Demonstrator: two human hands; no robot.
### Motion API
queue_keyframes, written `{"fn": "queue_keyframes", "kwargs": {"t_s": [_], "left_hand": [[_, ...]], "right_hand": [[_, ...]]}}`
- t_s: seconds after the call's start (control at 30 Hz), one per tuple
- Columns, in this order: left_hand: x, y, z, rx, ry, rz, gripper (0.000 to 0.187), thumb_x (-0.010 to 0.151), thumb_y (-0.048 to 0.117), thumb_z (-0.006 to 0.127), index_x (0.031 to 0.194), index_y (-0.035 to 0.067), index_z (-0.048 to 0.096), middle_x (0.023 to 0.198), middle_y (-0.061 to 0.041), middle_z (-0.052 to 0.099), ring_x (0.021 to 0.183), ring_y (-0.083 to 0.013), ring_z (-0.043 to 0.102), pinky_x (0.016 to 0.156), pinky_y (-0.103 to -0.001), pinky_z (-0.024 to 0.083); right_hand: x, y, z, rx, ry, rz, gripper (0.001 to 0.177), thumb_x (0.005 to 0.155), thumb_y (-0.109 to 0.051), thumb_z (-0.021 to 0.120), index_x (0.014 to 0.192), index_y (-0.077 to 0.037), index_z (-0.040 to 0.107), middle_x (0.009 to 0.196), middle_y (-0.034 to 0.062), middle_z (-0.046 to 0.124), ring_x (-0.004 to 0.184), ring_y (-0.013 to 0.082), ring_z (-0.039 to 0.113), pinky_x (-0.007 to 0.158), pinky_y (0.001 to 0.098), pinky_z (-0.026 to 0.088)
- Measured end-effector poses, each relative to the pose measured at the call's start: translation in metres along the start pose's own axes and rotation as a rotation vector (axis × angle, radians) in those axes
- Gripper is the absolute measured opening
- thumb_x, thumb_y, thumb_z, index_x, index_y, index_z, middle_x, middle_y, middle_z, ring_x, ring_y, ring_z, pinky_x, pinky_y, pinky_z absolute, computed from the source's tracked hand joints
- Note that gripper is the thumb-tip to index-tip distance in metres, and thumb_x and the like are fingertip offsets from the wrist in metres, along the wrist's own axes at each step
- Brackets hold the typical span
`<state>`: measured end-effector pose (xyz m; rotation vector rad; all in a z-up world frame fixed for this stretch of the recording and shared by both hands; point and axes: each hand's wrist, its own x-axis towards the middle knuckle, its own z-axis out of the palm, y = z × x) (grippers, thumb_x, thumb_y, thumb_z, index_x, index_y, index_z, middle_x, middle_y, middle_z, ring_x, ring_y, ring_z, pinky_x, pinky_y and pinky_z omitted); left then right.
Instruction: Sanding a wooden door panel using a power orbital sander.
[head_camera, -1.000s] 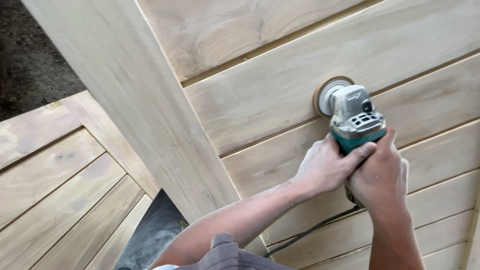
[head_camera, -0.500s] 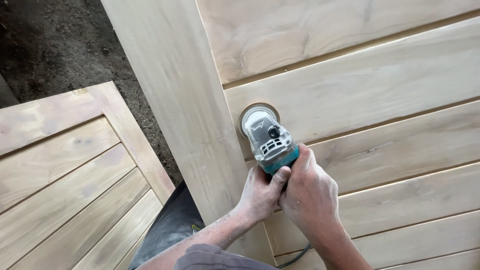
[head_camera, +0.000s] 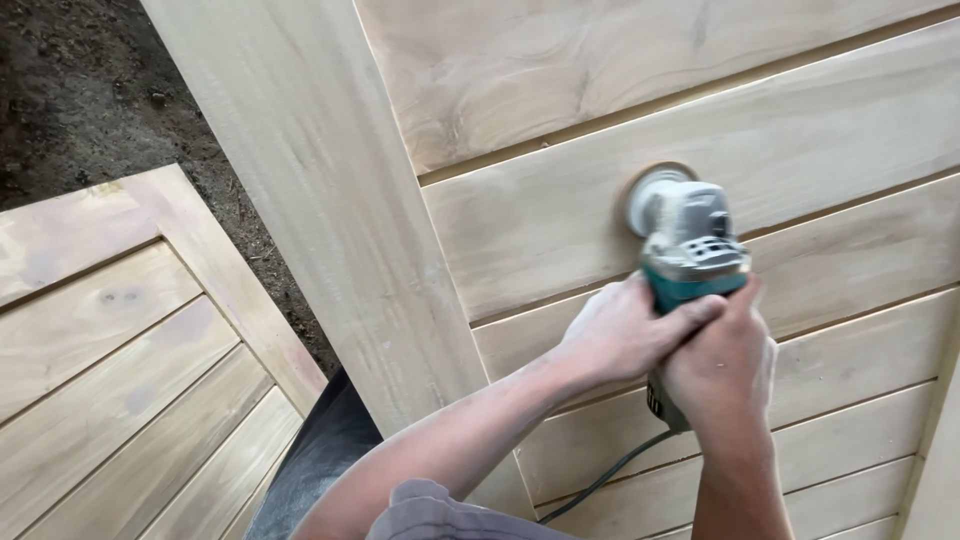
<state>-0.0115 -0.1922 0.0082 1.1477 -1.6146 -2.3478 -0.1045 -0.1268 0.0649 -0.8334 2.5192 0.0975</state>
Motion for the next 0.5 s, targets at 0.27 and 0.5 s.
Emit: {"fn": "queue_keyframes", "kwargs": {"t_s": [0.27, 0.5], "left_hand": [[-0.028, -0.010, -0.036, 0.036, -0.009, -0.117, 0.076, 0.089, 0.069, 0.055, 0.111, -0.001, 0.069, 0.087, -0.020, 0.078, 0.082, -0.0300, 0.078, 0.074, -0.043, 0.061], [-0.072, -0.078, -0.042, -0.314, 0.384, -0.045, 0.063, 0.096, 0.057, 0.063, 0.101, -0.005, 0.073, 0.072, -0.005, 0.069, 0.065, -0.0120, 0.062, 0.057, -0.035, 0.054]], "right_hand": [[-0.011, -0.037, 0.016, 0.004, -0.008, -0.061, 0.053, 0.091, -0.023, 0.070, 0.128, 0.003, 0.043, 0.096, 0.0273, 0.069, 0.086, 0.0485, 0.070, 0.069, 0.0571, 0.054], [-0.028, -0.086, 0.017, 0.067, -0.111, -0.420, 0.053, 0.081, -0.018, 0.072, 0.124, 0.000, 0.047, 0.093, 0.0220, 0.068, 0.077, 0.0427, 0.072, 0.061, 0.0522, 0.056]]}}
